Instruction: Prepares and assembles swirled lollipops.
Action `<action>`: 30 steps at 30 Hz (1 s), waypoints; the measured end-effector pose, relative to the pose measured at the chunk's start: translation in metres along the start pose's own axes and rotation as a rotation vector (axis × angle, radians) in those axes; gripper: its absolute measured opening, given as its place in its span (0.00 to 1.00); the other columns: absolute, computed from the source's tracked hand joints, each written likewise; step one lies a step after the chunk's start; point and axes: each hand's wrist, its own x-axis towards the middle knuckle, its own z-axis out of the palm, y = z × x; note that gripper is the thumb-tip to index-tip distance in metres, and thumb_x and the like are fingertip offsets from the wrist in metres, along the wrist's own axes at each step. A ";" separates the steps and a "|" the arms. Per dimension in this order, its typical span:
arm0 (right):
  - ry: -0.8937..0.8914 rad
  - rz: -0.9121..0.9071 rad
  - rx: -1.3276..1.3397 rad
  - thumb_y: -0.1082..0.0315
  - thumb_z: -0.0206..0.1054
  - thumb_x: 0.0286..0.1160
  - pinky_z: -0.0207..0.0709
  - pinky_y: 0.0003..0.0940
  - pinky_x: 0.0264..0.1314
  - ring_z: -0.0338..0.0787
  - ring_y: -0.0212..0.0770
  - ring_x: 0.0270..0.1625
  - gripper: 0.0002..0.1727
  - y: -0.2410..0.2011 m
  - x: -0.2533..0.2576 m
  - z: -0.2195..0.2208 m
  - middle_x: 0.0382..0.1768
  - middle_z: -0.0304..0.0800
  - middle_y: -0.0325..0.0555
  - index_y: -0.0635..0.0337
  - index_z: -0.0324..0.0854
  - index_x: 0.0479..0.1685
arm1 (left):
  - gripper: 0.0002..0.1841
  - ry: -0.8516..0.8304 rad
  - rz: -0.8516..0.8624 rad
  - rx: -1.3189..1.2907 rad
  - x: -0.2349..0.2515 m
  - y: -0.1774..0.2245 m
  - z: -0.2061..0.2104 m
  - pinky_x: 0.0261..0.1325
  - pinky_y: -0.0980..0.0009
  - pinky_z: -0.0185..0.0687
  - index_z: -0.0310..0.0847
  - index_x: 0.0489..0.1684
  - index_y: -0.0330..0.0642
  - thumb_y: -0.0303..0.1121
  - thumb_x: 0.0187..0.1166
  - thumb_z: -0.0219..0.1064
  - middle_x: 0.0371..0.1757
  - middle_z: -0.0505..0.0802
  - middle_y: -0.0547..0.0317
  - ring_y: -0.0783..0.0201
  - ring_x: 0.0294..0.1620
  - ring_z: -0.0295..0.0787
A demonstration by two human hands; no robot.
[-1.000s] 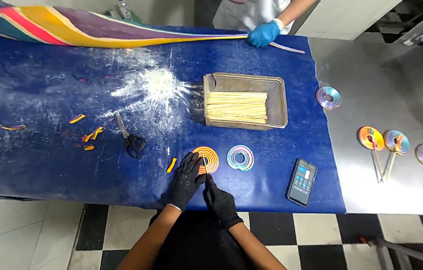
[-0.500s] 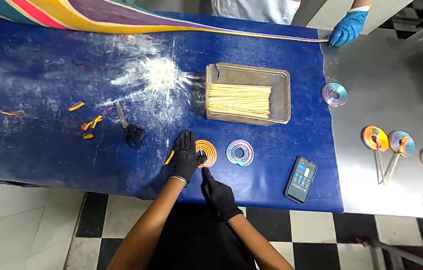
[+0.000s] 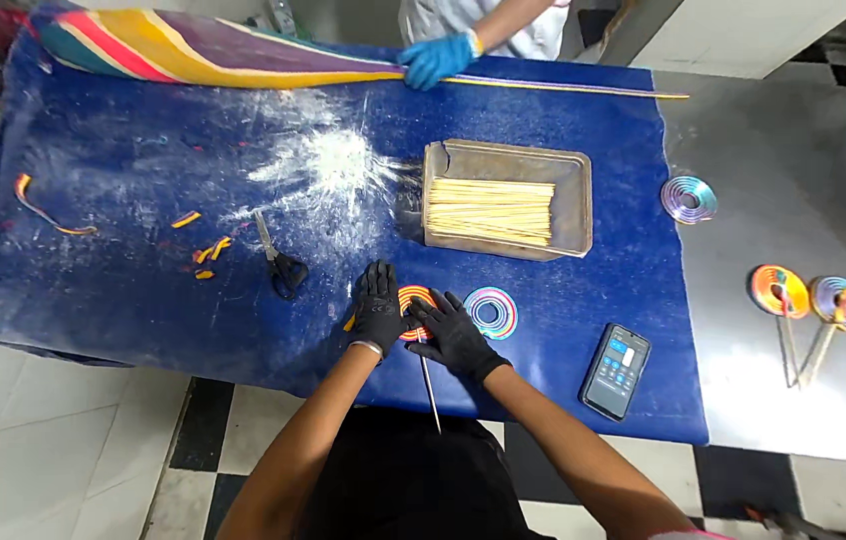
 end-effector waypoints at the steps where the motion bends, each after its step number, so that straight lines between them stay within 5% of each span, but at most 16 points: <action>1: 0.001 -0.002 -0.008 0.25 0.52 0.75 0.52 0.63 0.90 0.61 0.57 0.92 0.45 0.000 0.000 -0.002 0.85 0.74 0.41 0.50 0.78 0.79 | 0.65 0.086 0.042 -0.100 -0.008 -0.009 0.001 0.95 0.49 0.34 0.43 0.94 0.34 0.67 0.62 0.76 0.96 0.49 0.40 0.46 0.97 0.37; 4: -0.010 -0.003 -0.009 0.25 0.52 0.75 0.53 0.62 0.90 0.63 0.58 0.91 0.45 0.002 0.004 -0.005 0.84 0.75 0.41 0.49 0.77 0.80 | 0.41 0.396 -0.092 -0.302 -0.047 -0.042 -0.012 0.93 0.48 0.53 0.63 0.89 0.45 0.57 0.78 0.68 0.91 0.68 0.50 0.51 0.93 0.57; 10: -0.005 0.012 0.032 0.43 0.45 0.88 0.56 0.58 0.90 0.55 0.57 0.94 0.35 0.000 -0.004 0.005 0.89 0.67 0.40 0.51 0.70 0.87 | 0.22 0.364 -0.186 -0.066 -0.076 -0.055 0.031 0.77 0.39 0.72 0.82 0.73 0.44 0.44 0.87 0.62 0.74 0.85 0.45 0.41 0.75 0.80; 15: 0.102 0.109 0.063 0.40 0.51 0.87 0.60 0.60 0.88 0.61 0.58 0.91 0.34 -0.016 -0.003 0.017 0.86 0.72 0.41 0.52 0.77 0.80 | 0.21 0.371 -0.210 -0.137 -0.074 -0.049 0.025 0.74 0.37 0.75 0.79 0.76 0.44 0.43 0.90 0.57 0.72 0.86 0.40 0.39 0.73 0.82; 19: 0.148 0.136 0.120 0.38 0.54 0.84 0.62 0.59 0.87 0.65 0.57 0.89 0.34 -0.018 -0.002 0.019 0.83 0.76 0.42 0.53 0.81 0.75 | 0.21 0.391 -0.088 -0.215 -0.067 -0.002 0.007 0.68 0.42 0.82 0.81 0.76 0.46 0.39 0.86 0.63 0.67 0.91 0.44 0.42 0.65 0.90; 24: 0.188 0.125 0.150 0.39 0.60 0.80 0.64 0.59 0.85 0.70 0.59 0.87 0.34 -0.016 0.000 0.016 0.80 0.80 0.46 0.58 0.84 0.70 | 0.16 0.245 0.050 -0.170 -0.049 0.023 0.006 0.76 0.41 0.73 0.86 0.68 0.42 0.28 0.87 0.61 0.76 0.85 0.45 0.41 0.76 0.80; 28: 0.179 0.134 0.164 0.41 0.63 0.79 0.64 0.60 0.85 0.70 0.60 0.87 0.32 -0.016 0.000 0.016 0.78 0.82 0.48 0.60 0.86 0.67 | 0.16 0.270 -0.026 -0.140 -0.037 0.030 0.012 0.77 0.48 0.75 0.88 0.67 0.47 0.31 0.87 0.60 0.73 0.89 0.53 0.49 0.74 0.84; 30: 0.176 0.142 0.187 0.41 0.66 0.78 0.65 0.59 0.85 0.70 0.59 0.87 0.32 -0.016 0.001 0.015 0.78 0.82 0.46 0.59 0.86 0.67 | 0.17 0.235 0.006 -0.154 -0.043 0.032 0.007 0.78 0.44 0.73 0.86 0.69 0.42 0.28 0.87 0.60 0.74 0.87 0.46 0.43 0.75 0.81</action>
